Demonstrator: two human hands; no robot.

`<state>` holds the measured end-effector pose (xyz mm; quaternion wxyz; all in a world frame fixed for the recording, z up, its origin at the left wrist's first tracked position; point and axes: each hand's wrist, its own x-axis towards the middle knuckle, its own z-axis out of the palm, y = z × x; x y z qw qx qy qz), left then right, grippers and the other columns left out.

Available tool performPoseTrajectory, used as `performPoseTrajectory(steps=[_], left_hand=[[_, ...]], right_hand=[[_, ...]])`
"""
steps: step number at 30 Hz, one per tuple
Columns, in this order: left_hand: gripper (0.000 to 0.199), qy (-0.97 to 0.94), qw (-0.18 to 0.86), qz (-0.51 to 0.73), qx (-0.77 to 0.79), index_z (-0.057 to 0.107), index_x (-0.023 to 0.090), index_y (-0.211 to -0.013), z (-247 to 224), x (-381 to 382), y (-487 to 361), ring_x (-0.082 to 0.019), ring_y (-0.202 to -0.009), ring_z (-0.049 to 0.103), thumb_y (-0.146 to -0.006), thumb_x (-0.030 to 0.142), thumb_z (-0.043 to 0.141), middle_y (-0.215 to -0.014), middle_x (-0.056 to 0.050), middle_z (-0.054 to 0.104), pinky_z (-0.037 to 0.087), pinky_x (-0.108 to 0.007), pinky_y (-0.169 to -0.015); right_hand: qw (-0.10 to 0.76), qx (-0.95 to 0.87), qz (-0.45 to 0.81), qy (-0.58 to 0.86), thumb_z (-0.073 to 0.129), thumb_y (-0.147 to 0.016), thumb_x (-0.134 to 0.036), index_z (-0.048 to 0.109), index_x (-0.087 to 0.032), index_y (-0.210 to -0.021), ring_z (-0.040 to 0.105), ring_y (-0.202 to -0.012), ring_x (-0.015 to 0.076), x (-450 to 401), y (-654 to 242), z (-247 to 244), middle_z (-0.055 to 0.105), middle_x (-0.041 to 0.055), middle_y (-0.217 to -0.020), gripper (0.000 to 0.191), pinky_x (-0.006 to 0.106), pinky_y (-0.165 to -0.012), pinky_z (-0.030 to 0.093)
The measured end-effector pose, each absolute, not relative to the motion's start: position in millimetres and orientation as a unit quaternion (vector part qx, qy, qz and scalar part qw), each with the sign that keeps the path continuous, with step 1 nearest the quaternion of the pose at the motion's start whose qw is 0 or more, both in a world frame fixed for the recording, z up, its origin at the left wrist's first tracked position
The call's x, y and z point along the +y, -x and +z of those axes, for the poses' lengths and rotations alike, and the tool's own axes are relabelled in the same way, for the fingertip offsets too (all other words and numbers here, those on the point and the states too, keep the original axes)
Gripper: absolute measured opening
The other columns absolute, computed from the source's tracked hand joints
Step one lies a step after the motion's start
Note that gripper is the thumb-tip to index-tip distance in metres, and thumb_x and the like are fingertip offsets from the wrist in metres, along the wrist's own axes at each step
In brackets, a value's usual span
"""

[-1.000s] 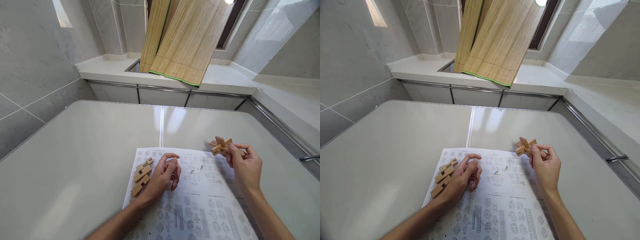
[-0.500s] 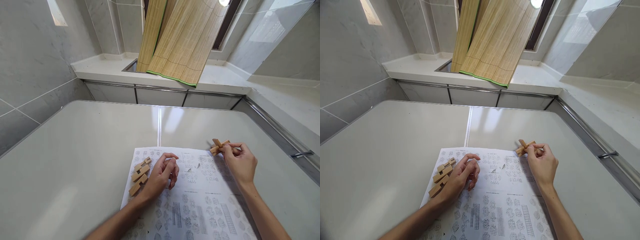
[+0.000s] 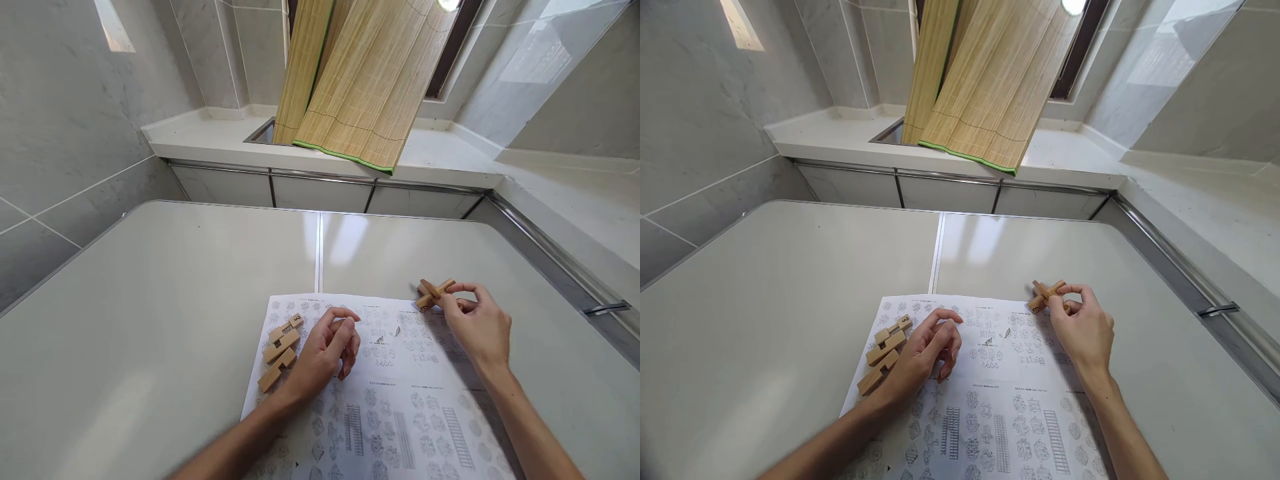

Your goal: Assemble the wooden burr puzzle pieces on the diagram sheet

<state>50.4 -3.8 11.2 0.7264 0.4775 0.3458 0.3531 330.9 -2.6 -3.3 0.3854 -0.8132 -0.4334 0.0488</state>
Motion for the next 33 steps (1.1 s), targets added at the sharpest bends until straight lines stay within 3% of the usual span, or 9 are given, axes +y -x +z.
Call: performPoseTrajectory(steps=[8, 15, 19, 26, 33], left_hand=[[0.041, -0.472, 0.726, 0.353, 0.355, 0.053, 0.021, -0.111, 12.7, -4.2, -51.1, -0.007, -0.045, 0.042, -0.099, 0.06, 0.059, -0.07, 0.007, 0.052, 0.036, -0.023, -0.047], [0.04, -0.473, 0.723, 0.356, 0.357, 0.054, 0.02, -0.109, 14.1, -4.6, -52.3, -0.007, -0.045, 0.042, -0.099, 0.059, 0.059, -0.068, 0.007, 0.052, 0.034, -0.023, -0.047], [0.034, -0.488, 0.713, 0.351, 0.359, 0.054, 0.02, -0.105, 17.1, -5.9, -52.1, -0.007, -0.047, 0.042, -0.102, 0.053, 0.057, -0.068, 0.006, 0.05, 0.033, -0.023, -0.048], [0.034, -0.547, 0.692, 0.317, 0.348, 0.056, 0.019, -0.102, 15.2, -8.1, -51.7, -0.008, -0.051, 0.042, -0.104, 0.053, 0.054, -0.068, 0.005, 0.049, 0.033, -0.023, -0.052], [0.024, -0.67, 0.613, 0.276, 0.315, 0.063, 0.019, -0.1, 21.2, -12.9, -49.4, -0.013, -0.064, 0.05, -0.105, 0.04, 0.053, -0.072, 0.002, 0.056, 0.04, -0.025, -0.06]], right_hand=[[0.354, -0.439, 0.04, 0.825, 0.063, -0.089, -0.032, 0.062, -0.026, -0.09, 0.056, -0.05, 0.0243, -3.7, -333.4, 0.0, 0.06, -0.0016, -0.049, 0.006, 0.038, -0.064, 0.04], [0.501, -0.415, -0.056, 0.758, 0.055, -0.1, -0.039, 0.055, -0.025, -0.109, 0.058, -0.061, 0.0248, -11.5, -319.1, 13.8, 0.056, -0.002, -0.064, 0.017, 0.045, -0.077, 0.048], [0.53, -0.47, -0.063, 0.703, 0.056, -0.1, -0.041, 0.054, -0.026, -0.104, 0.062, -0.065, 0.0234, -18.9, -304.2, 4.0, 0.06, 0.0009, -0.071, 0.017, 0.039, -0.068, 0.05], [0.453, -0.683, 0.111, 0.563, 0.068, -0.092, -0.03, 0.066, -0.026, -0.09, 0.047, -0.044, 0.0149, -23.1, -274.4, -20.8, 0.056, -0.004, -0.055, 0.005, 0.03, -0.051, 0.039], [0.316, -0.791, 0.169, 0.496, 0.055, -0.1, -0.026, 0.066, -0.024, -0.094, 0.053, -0.047, 0.0137, -21.8, -254.6, -24.3, 0.061, -0.0034, -0.058, 0.013, 0.026, -0.055, 0.037]])
